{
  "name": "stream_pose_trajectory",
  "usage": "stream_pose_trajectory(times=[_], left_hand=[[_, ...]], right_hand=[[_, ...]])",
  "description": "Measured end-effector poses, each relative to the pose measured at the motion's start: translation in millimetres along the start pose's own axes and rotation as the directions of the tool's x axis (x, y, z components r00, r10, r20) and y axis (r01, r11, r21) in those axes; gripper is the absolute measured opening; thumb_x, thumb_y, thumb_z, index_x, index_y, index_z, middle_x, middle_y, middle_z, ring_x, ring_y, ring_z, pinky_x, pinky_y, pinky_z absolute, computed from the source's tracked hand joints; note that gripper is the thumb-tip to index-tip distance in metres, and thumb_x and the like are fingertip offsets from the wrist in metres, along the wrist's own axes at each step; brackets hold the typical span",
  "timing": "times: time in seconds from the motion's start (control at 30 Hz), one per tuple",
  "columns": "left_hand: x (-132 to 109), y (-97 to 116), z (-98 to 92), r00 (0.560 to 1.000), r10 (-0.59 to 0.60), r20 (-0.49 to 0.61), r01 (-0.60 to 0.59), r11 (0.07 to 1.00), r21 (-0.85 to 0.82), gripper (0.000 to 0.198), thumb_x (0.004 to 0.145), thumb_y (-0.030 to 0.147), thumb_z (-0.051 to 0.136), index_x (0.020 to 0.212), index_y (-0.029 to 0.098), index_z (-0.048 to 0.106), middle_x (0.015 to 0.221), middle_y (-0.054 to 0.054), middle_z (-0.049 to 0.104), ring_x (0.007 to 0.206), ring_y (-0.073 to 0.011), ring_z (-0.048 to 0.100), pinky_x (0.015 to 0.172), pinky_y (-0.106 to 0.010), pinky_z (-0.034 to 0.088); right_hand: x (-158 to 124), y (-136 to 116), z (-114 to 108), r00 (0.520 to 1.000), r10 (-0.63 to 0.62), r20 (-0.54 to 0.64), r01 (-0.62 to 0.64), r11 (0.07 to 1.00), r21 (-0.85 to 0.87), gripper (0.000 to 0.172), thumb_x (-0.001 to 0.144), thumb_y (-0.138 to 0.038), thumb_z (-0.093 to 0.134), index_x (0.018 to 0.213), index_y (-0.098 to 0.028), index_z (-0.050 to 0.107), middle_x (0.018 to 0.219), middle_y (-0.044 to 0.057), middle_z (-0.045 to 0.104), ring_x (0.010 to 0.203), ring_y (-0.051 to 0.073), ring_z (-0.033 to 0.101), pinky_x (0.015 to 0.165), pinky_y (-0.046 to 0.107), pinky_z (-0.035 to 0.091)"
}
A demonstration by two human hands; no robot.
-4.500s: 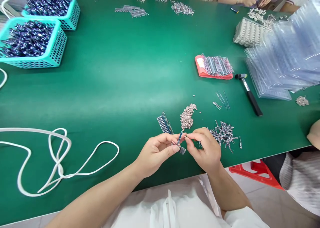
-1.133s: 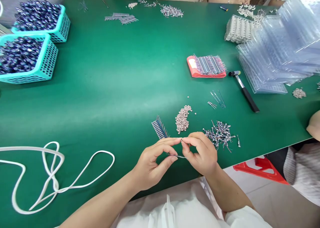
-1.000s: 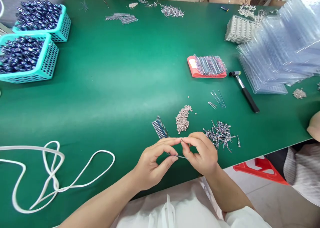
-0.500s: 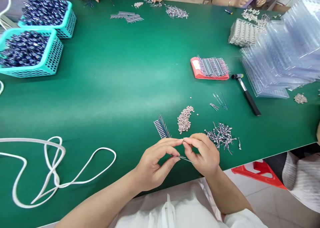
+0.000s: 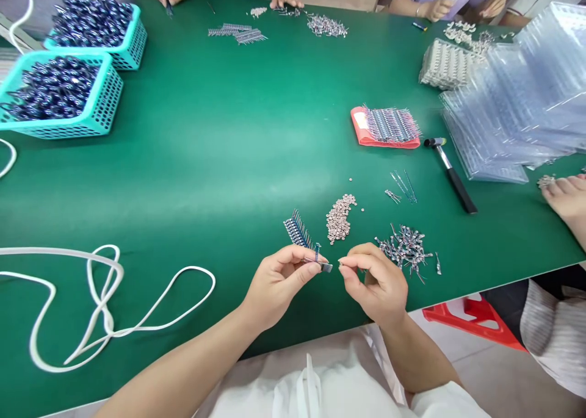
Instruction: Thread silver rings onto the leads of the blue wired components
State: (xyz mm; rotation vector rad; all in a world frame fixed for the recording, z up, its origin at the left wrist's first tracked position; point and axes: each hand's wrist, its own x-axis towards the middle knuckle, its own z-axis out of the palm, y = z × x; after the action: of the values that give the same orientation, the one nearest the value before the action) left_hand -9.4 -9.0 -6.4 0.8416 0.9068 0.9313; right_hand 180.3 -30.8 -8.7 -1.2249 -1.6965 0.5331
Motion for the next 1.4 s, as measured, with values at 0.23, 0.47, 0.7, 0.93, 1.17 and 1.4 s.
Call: stream_pose_trajectory(times=[0.23,0.47,0.7,0.93,1.17,1.4], left_hand=[[1.1,-0.5,0.8,0.993,-0.091,-0.070,0.087,0.995,-0.054,0.023,0.072,0.033,0.085,0.079,0.015,0.071,0.074,-0.002,0.074,0.068,-0.0145,0.071,0.070,-0.027,0.061],[0.7,1.9,3.6,0.988,-0.123,-0.090,0.119,0.992,-0.044,0.024,0.068,0.031,0.088,0.076,0.015,0.072,0.072,-0.002,0.074,0.069,-0.0143,0.071,0.068,-0.024,0.060],[0.2,-0.8,3.4,0.993,-0.078,-0.094,0.082,0.996,0.039,0.020,0.071,0.029,0.085,0.077,0.015,0.072,0.076,-0.003,0.074,0.072,-0.0151,0.070,0.069,-0.024,0.059],[-0.5,-2.7,2.1,0.995,-0.027,-0.092,0.039,0.990,0.138,0.011,0.075,0.023,0.080,0.078,0.015,0.072,0.078,-0.003,0.073,0.071,-0.0140,0.068,0.070,-0.023,0.058],[-1.0,-4.6,-0.2,0.997,0.029,-0.071,-0.014,0.979,0.203,0.008,0.078,0.022,0.077,0.081,0.016,0.073,0.080,-0.004,0.072,0.075,-0.0150,0.068,0.071,-0.023,0.057],[-1.4,-3.9,-0.5,0.998,0.032,-0.059,-0.018,0.974,0.225,0.009,0.078,0.023,0.076,0.081,0.016,0.073,0.081,-0.005,0.073,0.076,-0.0163,0.068,0.073,-0.025,0.058]], right_hand=[[-3.5,-4.7,7.6,0.999,0.053,0.011,-0.053,0.996,0.070,0.011,0.088,-0.013,0.061,0.089,-0.022,0.067,0.075,0.001,0.066,0.065,0.013,0.062,0.057,0.026,0.052],[-4.8,-1.3,8.8,0.997,0.072,0.020,-0.074,0.990,0.122,0.012,0.088,-0.013,0.062,0.092,-0.022,0.068,0.077,0.001,0.066,0.069,0.014,0.063,0.059,0.027,0.052],[-6.4,1.6,9.7,0.997,0.068,0.024,-0.071,0.988,0.136,0.015,0.087,-0.010,0.063,0.094,-0.022,0.068,0.080,0.001,0.065,0.069,0.013,0.062,0.059,0.025,0.051],[-8.3,3.5,9.0,0.995,0.087,0.042,-0.092,0.987,0.132,0.016,0.086,-0.010,0.064,0.095,-0.023,0.068,0.081,0.000,0.065,0.070,0.012,0.061,0.061,0.025,0.051],[-7.4,3.5,9.2,0.993,0.104,0.052,-0.111,0.983,0.148,0.018,0.086,-0.009,0.064,0.095,-0.024,0.068,0.080,0.000,0.065,0.070,0.013,0.061,0.061,0.026,0.050],[-7.9,4.3,9.1,0.990,0.129,0.060,-0.136,0.980,0.144,0.016,0.087,-0.012,0.064,0.094,-0.025,0.069,0.080,0.001,0.066,0.069,0.014,0.062,0.061,0.027,0.051]])
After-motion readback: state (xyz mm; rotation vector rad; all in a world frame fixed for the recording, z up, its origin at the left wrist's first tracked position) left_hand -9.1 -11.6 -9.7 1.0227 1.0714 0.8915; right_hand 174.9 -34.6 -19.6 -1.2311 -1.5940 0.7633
